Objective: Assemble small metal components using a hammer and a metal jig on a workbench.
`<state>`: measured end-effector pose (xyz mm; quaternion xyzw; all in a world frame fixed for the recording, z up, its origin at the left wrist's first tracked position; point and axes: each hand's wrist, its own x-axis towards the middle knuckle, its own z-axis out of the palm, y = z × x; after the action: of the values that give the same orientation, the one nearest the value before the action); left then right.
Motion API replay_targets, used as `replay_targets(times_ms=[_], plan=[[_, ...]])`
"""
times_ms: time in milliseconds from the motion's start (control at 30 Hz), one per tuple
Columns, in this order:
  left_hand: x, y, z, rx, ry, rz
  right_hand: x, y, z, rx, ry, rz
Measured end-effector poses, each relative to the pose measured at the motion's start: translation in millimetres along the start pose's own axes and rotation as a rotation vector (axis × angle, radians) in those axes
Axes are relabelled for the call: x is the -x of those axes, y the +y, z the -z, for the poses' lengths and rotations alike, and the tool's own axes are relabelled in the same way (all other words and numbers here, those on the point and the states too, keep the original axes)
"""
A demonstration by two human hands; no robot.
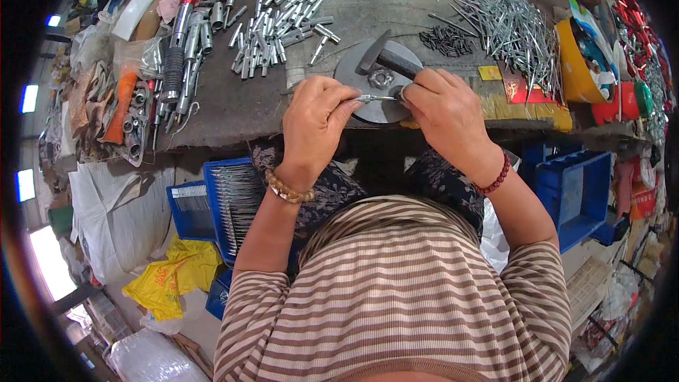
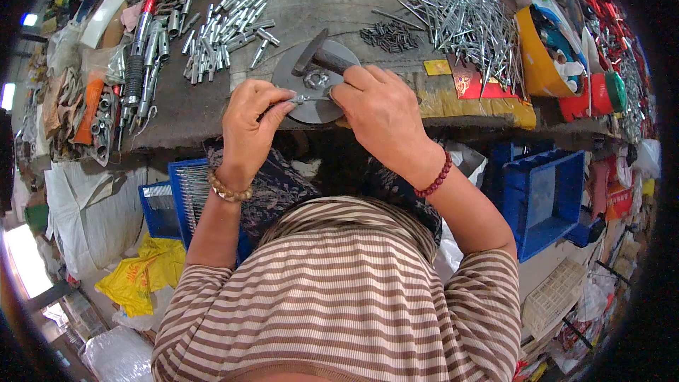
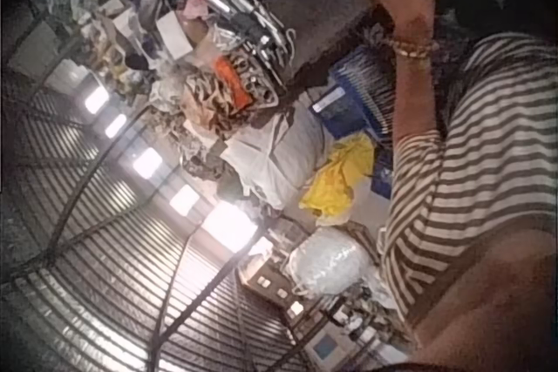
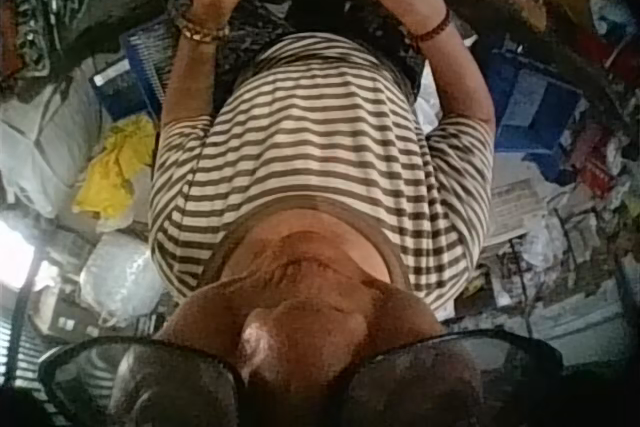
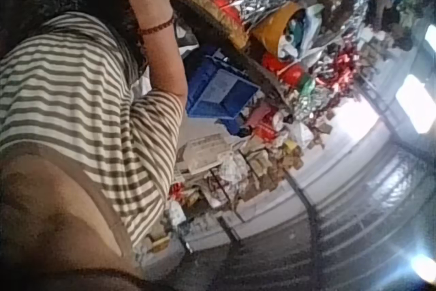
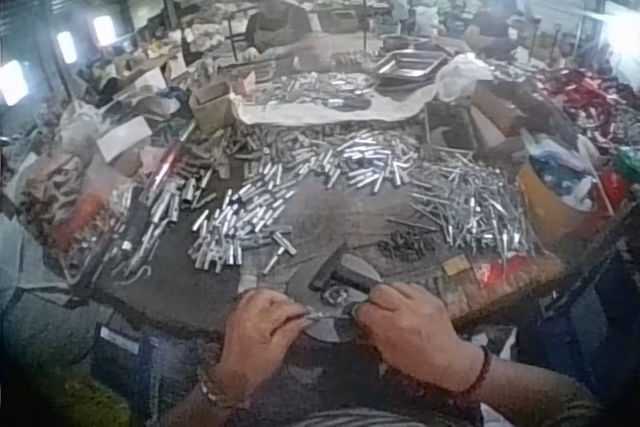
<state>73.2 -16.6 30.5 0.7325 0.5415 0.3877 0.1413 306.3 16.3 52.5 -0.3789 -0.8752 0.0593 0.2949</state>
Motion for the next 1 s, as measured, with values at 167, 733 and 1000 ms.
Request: replay_targets(times_ms=[167,733,1000], plan=[[0,1,-2,0.045,0.008,0.025,0,3,1,0.025,-0.028,0.007],[2,0,-5,0.159,0.013,0.031,17,43,19,0.079,0.215,-0.392],[1,0,-4,0.154,-0.052,0.075,20,76,18,0.253,0.172,-0.530]])
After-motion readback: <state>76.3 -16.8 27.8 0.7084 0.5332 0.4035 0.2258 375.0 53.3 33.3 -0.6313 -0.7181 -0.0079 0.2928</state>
